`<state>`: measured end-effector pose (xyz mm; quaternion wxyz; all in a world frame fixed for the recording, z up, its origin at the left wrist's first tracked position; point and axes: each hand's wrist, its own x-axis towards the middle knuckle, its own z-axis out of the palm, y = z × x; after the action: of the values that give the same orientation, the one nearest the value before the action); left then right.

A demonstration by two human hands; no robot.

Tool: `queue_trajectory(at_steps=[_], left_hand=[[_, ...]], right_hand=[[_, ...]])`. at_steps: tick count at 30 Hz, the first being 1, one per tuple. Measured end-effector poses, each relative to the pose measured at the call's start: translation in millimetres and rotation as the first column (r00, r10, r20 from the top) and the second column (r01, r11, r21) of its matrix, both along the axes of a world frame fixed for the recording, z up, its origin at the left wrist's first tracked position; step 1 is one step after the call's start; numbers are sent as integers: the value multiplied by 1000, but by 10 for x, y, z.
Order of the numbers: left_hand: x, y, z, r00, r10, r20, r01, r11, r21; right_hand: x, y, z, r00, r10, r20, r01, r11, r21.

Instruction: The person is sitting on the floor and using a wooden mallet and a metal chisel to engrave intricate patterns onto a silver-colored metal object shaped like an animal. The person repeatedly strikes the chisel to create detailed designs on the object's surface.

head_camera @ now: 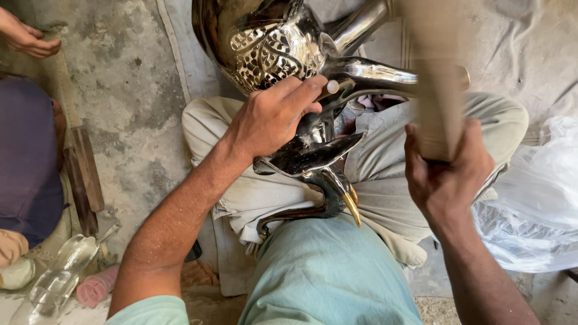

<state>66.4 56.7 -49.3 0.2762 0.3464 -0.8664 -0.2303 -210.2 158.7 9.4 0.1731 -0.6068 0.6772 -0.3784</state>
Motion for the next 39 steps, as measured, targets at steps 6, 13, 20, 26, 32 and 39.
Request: queue_trajectory(at_steps=[6, 13, 20, 26, 32, 39], left_hand=[[3, 6, 14, 1000, -6, 20, 6, 1000, 3], [27, 18, -11, 1000, -1, 27, 1, 1000, -17], [22, 22, -3, 1000, 3, 22, -2, 1000, -6], [21, 36, 59, 1000, 11, 27, -11, 1000, -18], [10, 18, 70, 998, 9, 54, -8, 1000, -20], [197, 39, 136, 947, 167, -273, -191, 979, -64]], right_hand=[[-37, 42, -27, 981, 114, -160, -103, 992, 77], [-78, 96, -42, 972, 137, -193, -113, 985, 131], [-43, 111, 80, 961, 151, -233, -105, 974, 199], [-25, 127, 171, 920, 181, -348, -91, 962, 259], [2, 194, 146, 922, 183, -341, -60, 938, 341], [-60, 232, 195, 978, 27, -208, 39, 950, 308]])
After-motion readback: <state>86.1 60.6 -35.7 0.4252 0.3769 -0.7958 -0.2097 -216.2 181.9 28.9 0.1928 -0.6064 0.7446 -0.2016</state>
